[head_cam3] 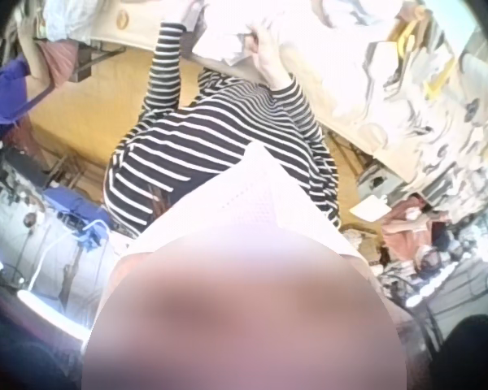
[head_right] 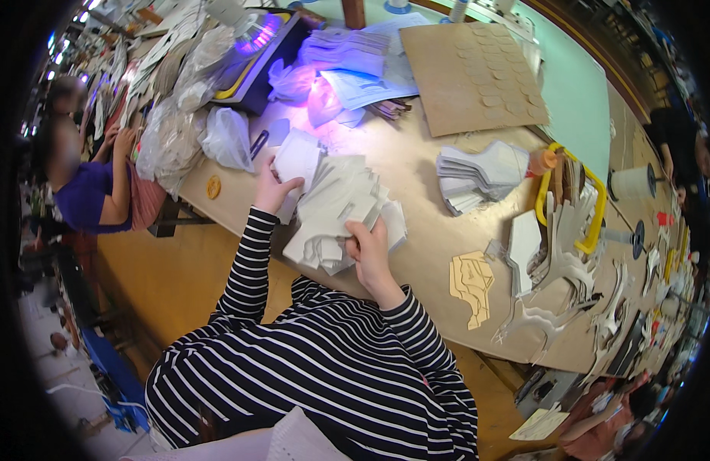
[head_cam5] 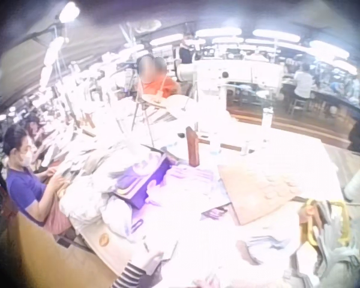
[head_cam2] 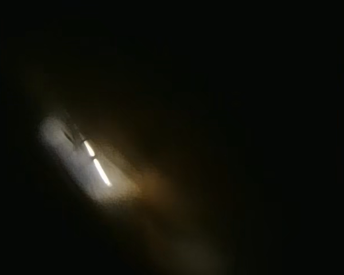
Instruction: The person walks to a workstation and adjusts a flexible lamp. They then gather and stack white fabric pieces, place a cardboard pattern on top, and use a purple marker to trace the pattern outline onto the fabric.
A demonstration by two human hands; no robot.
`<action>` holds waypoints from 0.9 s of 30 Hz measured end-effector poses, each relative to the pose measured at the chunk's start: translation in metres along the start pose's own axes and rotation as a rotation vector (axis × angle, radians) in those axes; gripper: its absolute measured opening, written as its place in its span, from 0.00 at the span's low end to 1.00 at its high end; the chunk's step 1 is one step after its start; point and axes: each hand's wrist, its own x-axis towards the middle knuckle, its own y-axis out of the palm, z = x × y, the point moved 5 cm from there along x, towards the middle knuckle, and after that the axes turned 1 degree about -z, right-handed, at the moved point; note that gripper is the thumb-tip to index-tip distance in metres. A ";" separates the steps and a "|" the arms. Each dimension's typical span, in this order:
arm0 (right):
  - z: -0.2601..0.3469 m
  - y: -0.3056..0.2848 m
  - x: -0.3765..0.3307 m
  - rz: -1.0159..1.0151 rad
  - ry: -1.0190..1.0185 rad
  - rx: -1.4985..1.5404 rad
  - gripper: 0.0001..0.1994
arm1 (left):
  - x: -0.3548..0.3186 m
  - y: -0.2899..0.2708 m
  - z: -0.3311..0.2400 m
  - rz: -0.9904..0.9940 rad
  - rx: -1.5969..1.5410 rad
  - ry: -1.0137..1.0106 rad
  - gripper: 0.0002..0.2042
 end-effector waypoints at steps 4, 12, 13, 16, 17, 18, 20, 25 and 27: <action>0.015 -0.031 -0.033 0.123 -0.035 0.160 0.18 | 0.007 0.002 -0.007 0.110 0.044 -0.054 0.30; 0.037 -0.146 -0.087 -0.014 -0.309 0.474 0.18 | -0.024 0.026 -0.061 0.156 0.223 0.331 0.31; 0.038 -0.165 -0.097 -0.071 -0.312 0.544 0.19 | -0.028 0.031 -0.077 0.223 0.116 0.396 0.31; 0.053 -0.211 -0.134 -0.117 -0.479 0.614 0.22 | -0.040 0.027 -0.129 0.421 -0.112 0.230 0.29; 0.057 -0.226 -0.147 -0.182 -0.528 0.640 0.23 | -0.046 0.034 -0.145 0.496 -0.169 0.109 0.28; 0.061 -0.238 -0.159 -0.236 -0.573 0.655 0.23 | -0.051 0.049 -0.161 0.551 -0.241 -0.008 0.28; 0.071 -0.254 -0.176 -0.272 -0.652 0.661 0.24 | -0.071 0.096 -0.187 0.752 -0.148 -0.123 0.27; 0.080 -0.260 -0.206 -0.379 -0.750 0.692 0.21 | -0.122 0.271 -0.226 1.172 -0.107 0.261 0.30; 0.074 -0.252 -0.215 -0.470 -0.741 0.682 0.19 | -0.134 0.335 -0.217 1.230 0.117 0.254 0.33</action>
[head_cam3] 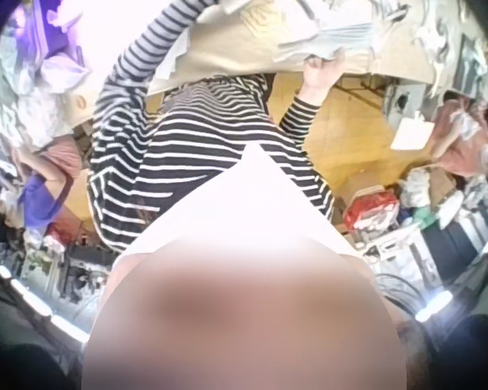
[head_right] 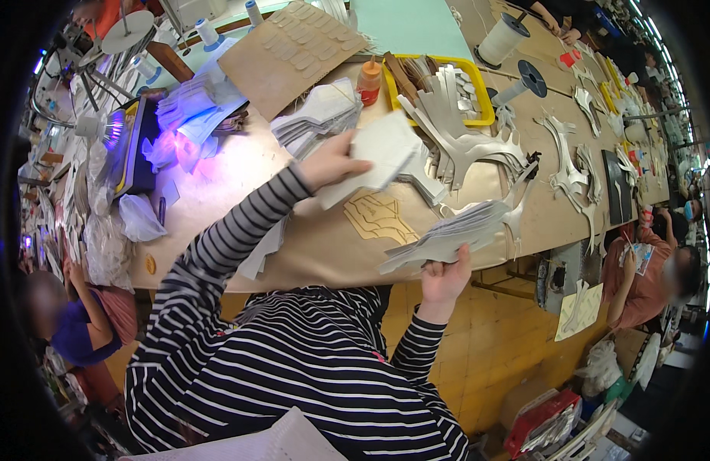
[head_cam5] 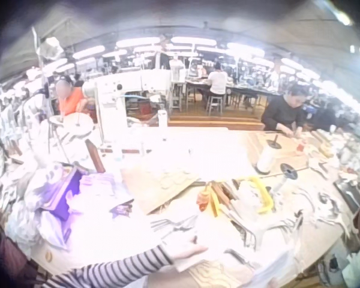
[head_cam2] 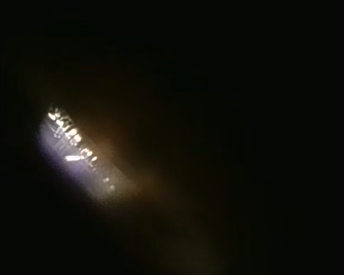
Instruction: The person walks to a workstation and adjusts a flexible lamp. They then gather and stack white fabric pieces, place a cardboard pattern on top, and use a purple marker to trace the pattern outline onto the fabric.
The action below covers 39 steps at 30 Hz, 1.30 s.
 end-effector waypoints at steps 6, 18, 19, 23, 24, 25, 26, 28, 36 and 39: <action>-0.014 -0.002 -0.030 -0.139 -0.004 -0.104 0.15 | 0.053 0.054 -0.004 -0.132 0.566 0.062 0.38; -0.104 0.102 -0.037 0.274 0.170 -0.684 0.23 | -0.151 0.008 -0.018 -0.167 -0.289 0.208 0.33; -0.114 0.121 -0.036 0.422 0.089 -0.754 0.25 | -0.167 -0.010 -0.007 -0.284 -0.305 0.091 0.32; -0.121 0.149 -0.024 0.639 -0.050 -1.139 0.32 | -0.247 -0.099 0.018 -0.613 -0.309 0.192 0.27; -0.130 0.145 -0.020 0.633 0.045 -1.139 0.28 | -0.269 -0.119 0.035 -0.679 -0.312 0.078 0.27; -0.137 0.139 -0.017 0.617 0.194 -1.080 0.27 | -0.292 -0.136 0.049 -0.708 -0.322 0.102 0.27; -0.143 0.130 -0.015 0.590 0.339 -1.019 0.27 | -0.316 -0.149 0.074 -0.781 -0.333 -0.074 0.28; -0.159 0.111 -0.017 0.509 0.518 -1.018 0.27 | -0.351 -0.168 0.119 -0.849 -0.363 -0.255 0.30; -0.192 0.071 -0.037 0.465 0.774 -0.896 0.29 | -0.373 -0.139 0.130 -1.281 1.203 -0.247 0.27; -0.207 0.071 -0.034 0.505 0.743 -0.978 0.27 | -0.309 -0.105 0.137 -0.968 0.321 -0.195 0.33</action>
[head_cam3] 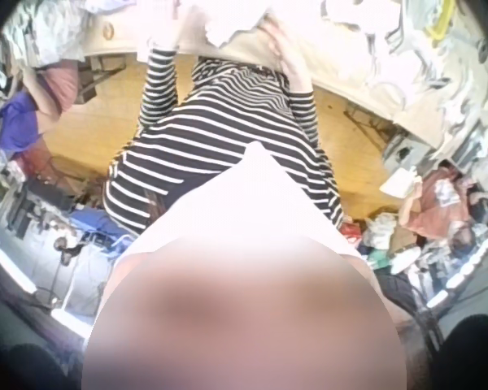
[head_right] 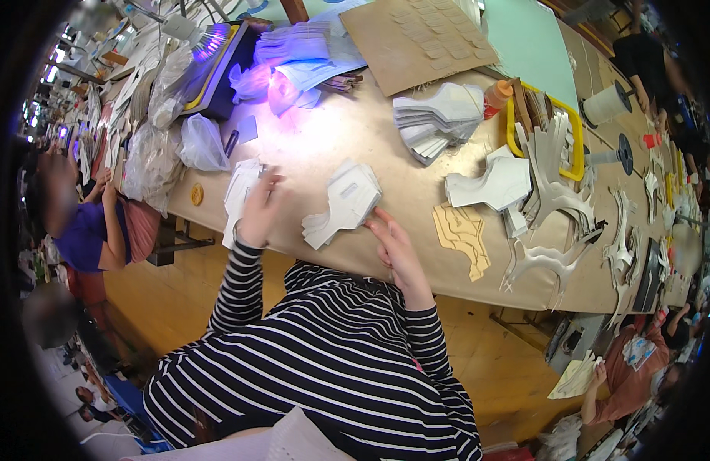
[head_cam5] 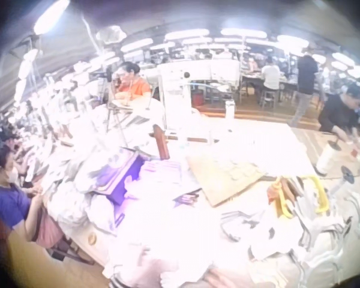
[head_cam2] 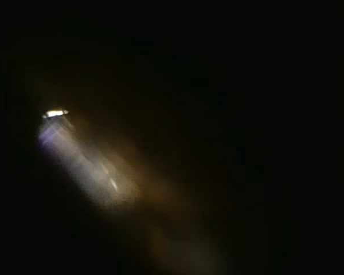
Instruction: The person walks to a workstation and adjusts a flexible lamp. They then gather and stack white fabric pieces, place a cardboard pattern on top, and use a purple marker to trace the pattern outline onto the fabric.
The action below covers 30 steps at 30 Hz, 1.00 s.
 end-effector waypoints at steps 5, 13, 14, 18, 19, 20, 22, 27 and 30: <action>0.019 -0.001 -0.004 -0.300 -0.496 -0.347 0.13 | 0.008 0.094 -0.022 0.185 -0.235 -0.105 0.41; 0.021 -0.036 -0.044 -0.502 -0.793 -0.421 0.14 | -0.001 0.098 -0.069 0.231 -0.262 0.194 0.40; 0.015 -0.037 -0.039 -0.479 -0.746 -0.412 0.13 | -0.007 0.099 -0.081 0.246 -0.110 0.294 0.41; -0.003 -0.049 -0.042 -0.460 -0.617 -0.430 0.12 | -0.037 0.104 -0.113 0.199 0.205 0.568 0.42; -0.003 -0.054 -0.048 -0.476 -0.622 -0.427 0.12 | -0.038 0.104 -0.114 0.204 0.192 0.582 0.41; 0.002 -0.058 -0.054 -0.541 -0.694 -0.497 0.11 | -0.038 0.102 -0.114 0.208 0.177 0.594 0.40; 0.015 -0.068 -0.066 -0.673 -0.853 -0.628 0.11 | -0.040 0.093 -0.113 0.070 0.180 0.678 0.37; 0.024 -0.117 -0.081 -0.994 -0.560 -0.942 0.22 | -0.026 0.075 -0.094 -0.020 0.224 0.594 0.39; 0.022 -0.133 -0.081 -1.023 -0.580 -0.987 0.28 | -0.020 0.082 -0.095 0.001 0.364 0.675 0.42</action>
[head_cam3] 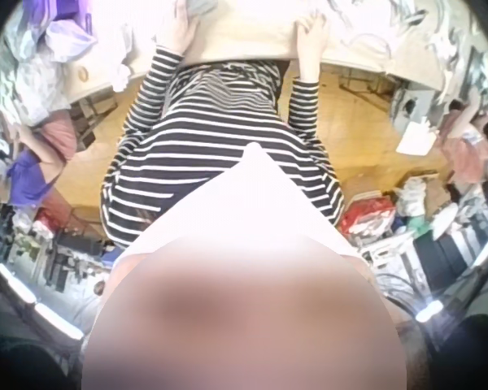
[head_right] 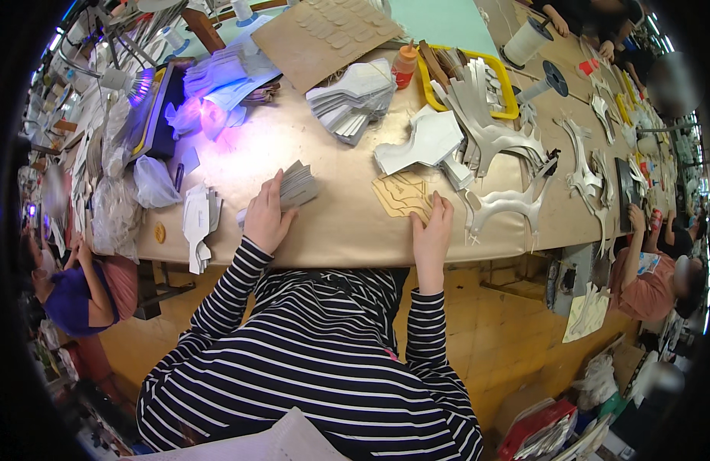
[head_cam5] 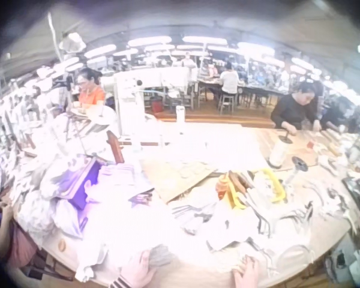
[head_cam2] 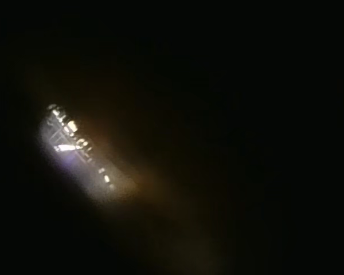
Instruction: The person walks to a workstation and adjusts a flexible lamp. They then gather and stack white fabric pieces, place a cardboard pattern on top, and use a purple marker to trace the pattern outline onto the fabric.
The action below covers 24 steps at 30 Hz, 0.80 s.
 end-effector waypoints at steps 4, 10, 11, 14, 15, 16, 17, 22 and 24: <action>-0.017 0.004 0.006 0.104 0.068 0.038 0.26 | 0.011 0.013 0.017 0.231 -0.061 -0.194 0.44; -0.022 -0.003 -0.003 0.179 0.030 -0.047 0.20 | 0.018 0.011 0.072 0.325 -0.560 -0.478 0.44; -0.019 -0.006 -0.008 0.102 -0.024 -0.036 0.19 | 0.022 0.007 0.077 0.241 -0.374 -0.353 0.43; -0.016 -0.009 -0.019 -0.024 -0.061 0.071 0.18 | 0.016 -0.005 0.092 0.087 0.009 -0.269 0.42; -0.021 -0.006 -0.020 0.018 0.037 0.078 0.18 | 0.013 -0.006 0.096 0.072 -0.053 -0.287 0.44; -0.025 -0.005 -0.020 0.058 0.084 0.103 0.18 | 0.002 -0.005 0.097 0.114 -0.157 -0.343 0.44; -0.028 -0.004 -0.017 0.092 0.124 0.131 0.18 | -0.009 0.000 0.096 0.155 -0.266 -0.425 0.44; -0.035 -0.018 -0.003 0.099 0.095 0.067 0.17 | -0.035 -0.001 0.081 0.134 -0.102 -0.328 0.45; -0.035 -0.035 0.003 0.027 0.019 -0.052 0.17 | -0.036 -0.005 0.079 0.038 -0.030 -0.307 0.33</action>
